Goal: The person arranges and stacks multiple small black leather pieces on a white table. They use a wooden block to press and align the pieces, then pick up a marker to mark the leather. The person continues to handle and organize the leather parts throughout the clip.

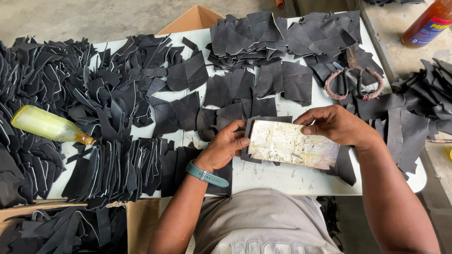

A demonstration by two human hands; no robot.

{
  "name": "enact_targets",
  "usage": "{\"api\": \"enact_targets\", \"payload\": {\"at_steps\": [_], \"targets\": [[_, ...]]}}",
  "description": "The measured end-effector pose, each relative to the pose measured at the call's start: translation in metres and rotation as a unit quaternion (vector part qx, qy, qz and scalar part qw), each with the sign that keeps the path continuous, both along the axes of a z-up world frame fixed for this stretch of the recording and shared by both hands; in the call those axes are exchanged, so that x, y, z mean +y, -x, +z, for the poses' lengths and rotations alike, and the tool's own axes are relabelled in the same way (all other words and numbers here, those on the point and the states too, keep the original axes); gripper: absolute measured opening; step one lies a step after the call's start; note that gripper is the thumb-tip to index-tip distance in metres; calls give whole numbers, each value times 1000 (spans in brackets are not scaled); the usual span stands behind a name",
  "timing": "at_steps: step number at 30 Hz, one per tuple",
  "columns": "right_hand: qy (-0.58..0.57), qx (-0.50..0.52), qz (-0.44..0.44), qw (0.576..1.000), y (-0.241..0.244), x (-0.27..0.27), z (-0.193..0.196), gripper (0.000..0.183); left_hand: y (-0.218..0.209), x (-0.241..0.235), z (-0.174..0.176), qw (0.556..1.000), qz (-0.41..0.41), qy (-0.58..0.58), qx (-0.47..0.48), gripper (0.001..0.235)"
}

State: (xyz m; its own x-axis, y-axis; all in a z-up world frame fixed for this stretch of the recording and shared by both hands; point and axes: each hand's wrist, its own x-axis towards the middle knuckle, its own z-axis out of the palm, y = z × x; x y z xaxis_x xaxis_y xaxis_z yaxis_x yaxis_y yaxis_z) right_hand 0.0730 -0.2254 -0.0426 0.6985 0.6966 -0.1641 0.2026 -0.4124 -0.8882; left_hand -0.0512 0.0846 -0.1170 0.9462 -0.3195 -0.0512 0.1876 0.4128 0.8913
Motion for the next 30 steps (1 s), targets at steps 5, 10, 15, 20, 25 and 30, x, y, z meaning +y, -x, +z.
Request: {"api": "enact_targets", "payload": {"at_steps": [5, 10, 15, 20, 25, 30], "targets": [[26, 12, -4, 1000, -3, 9, 3, 30, 1, -2, 1, 1000, -19, 2, -20, 42], [-125, -71, -12, 990, -4, 2, 4, 42, 0, -2, 1, 988, 40, -123, -81, 30], [-374, 59, -105, 920, 31, -24, 1, 76, -1, 8, -1, 978, 108, -140, -107, 31], [-237, -126, -156, 951, 82, -9, -7, 48, 1, 7, 4, 971, 131, -127, -151, 30], [-179, -340, -114, 916, 140, 2, 9, 25, 5, 3, 14, 957, 147, -174, -179, 35], [-161, -313, -122, 928, 157, 4, -6, 29, 7, 1, 11, 961, 143, -171, -164, 36]]}}
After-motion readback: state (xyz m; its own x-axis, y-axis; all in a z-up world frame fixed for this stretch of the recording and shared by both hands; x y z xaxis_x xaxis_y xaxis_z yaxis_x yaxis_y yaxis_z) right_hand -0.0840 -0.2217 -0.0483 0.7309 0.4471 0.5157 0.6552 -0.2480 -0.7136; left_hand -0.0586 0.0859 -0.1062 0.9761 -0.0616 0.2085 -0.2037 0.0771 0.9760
